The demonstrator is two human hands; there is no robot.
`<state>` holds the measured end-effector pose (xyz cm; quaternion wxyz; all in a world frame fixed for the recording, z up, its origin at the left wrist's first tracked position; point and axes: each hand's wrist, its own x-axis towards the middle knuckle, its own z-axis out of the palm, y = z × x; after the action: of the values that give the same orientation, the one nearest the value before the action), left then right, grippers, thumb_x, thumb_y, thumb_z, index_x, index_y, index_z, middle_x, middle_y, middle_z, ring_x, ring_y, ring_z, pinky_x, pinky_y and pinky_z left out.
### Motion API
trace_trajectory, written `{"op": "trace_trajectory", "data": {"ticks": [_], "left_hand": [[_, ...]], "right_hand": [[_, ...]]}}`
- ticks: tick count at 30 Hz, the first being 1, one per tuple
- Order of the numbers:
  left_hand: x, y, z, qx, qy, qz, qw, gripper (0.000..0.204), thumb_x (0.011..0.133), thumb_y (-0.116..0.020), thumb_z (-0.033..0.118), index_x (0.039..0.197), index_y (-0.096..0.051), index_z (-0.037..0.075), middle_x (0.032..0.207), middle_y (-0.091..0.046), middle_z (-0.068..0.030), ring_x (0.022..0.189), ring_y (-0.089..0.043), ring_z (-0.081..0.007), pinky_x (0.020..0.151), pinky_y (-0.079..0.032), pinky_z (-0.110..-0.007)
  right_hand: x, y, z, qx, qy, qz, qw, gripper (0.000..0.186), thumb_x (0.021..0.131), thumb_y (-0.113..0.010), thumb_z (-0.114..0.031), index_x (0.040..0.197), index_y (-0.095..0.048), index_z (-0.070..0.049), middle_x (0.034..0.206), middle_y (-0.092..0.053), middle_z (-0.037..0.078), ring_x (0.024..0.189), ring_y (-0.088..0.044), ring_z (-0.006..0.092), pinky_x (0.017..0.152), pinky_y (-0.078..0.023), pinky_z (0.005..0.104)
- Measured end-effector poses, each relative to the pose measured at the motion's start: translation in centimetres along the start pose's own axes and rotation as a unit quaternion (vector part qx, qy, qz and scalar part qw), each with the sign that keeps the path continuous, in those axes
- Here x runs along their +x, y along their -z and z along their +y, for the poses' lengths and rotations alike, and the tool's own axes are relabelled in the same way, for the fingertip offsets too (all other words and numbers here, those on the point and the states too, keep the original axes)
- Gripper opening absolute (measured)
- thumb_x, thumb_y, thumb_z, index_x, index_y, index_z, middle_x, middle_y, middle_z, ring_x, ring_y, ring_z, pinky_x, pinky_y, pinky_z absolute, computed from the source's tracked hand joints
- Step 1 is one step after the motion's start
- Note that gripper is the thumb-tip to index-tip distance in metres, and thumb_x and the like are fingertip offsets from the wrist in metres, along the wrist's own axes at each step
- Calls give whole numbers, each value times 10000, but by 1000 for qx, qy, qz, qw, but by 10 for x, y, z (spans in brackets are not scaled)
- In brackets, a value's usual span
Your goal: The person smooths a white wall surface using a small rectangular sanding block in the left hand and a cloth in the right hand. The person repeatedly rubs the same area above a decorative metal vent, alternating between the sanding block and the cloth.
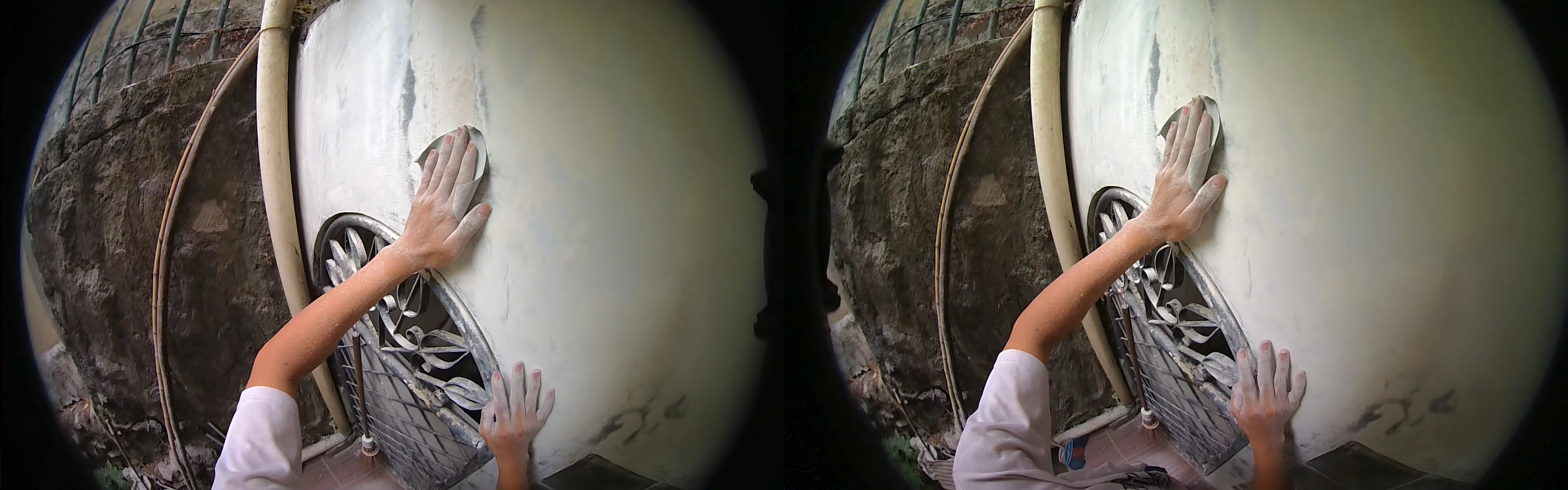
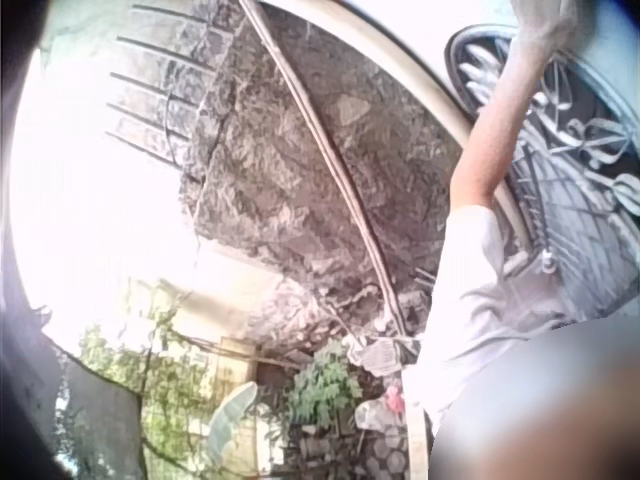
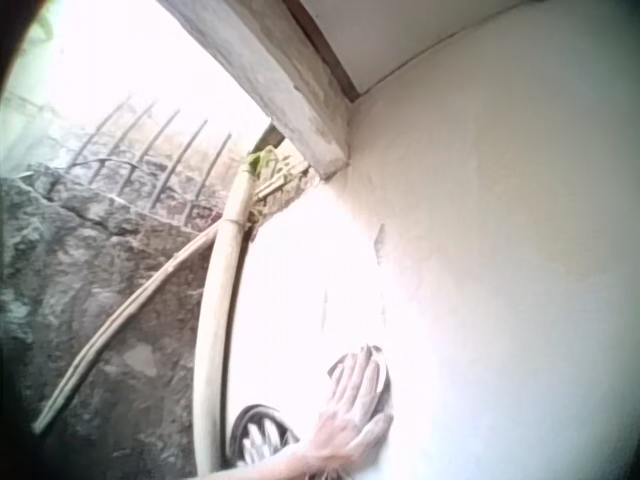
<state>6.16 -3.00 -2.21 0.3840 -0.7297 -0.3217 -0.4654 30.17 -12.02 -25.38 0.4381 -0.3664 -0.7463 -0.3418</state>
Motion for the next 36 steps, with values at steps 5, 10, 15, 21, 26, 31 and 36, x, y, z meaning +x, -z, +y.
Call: {"op": "trace_trajectory", "data": {"ticks": [5,10,15,21,26,31,36], "left_hand": [[45,1,-27,39,-10,49,998,705,1007,-357,433,1554,-147,40,1626,-106,-156,1501,-81,-337,1212,-83,-467],[186,26,-87,17,-41,135,990,704,1004,-313,512,1533,-238,53,1608,-186,-147,1494,-128,-311,1219,-113,-410],[273,45,-126,182,-92,124,971,608,1038,-270,326,1524,-190,-29,1603,-137,-228,1491,-108,-366,1209,-93,-437],[194,27,-86,15,-23,128,991,699,1011,-307,491,1540,-204,47,1615,-157,-147,1499,-105,-308,1220,-94,-415],[76,16,-44,53,-45,39,997,696,1023,-302,462,1555,-138,44,1626,-86,-163,1502,-73,-328,1219,-80,-438],[78,18,-47,56,-57,38,996,705,1019,-301,471,1553,-148,36,1622,-105,-170,1498,-85,-345,1217,-88,-444],[221,37,-81,14,-32,128,991,707,1004,-265,502,1538,-203,43,1617,-149,-149,1498,-105,-318,1216,-121,-419]], "right_hand": [[-10,-16,7,6,70,11,997,405,862,-616,-200,1266,-643,-219,1357,-596,49,1291,-510,313,1110,-235,550],[-13,-28,-9,-62,110,-29,992,412,886,-575,-221,1292,-623,-273,1365,-592,-36,1253,-538,259,1075,-271,535],[-15,-32,-13,-80,104,-85,988,432,868,-572,-247,1297,-620,-254,1404,-556,-73,1235,-544,273,1061,-248,542],[-16,-32,-13,-63,94,-60,992,359,900,-525,-232,1237,-647,-221,1345,-594,-84,1231,-534,164,1016,-298,437],[-18,-30,-4,-71,192,-65,977,366,909,-528,-283,1252,-638,-216,1299,-621,-16,1206,-550,121,1064,-249,449],[-14,-30,-2,-80,238,-84,964,385,921,-501,-292,1274,-621,-197,1281,-628,17,1195,-558,129,1077,-254,464],[-11,-27,-7,-94,223,-121,963,414,928,-461,-279,1311,-594,-189,1317,-604,25,1200,-550,135,1050,-304,455]]}}
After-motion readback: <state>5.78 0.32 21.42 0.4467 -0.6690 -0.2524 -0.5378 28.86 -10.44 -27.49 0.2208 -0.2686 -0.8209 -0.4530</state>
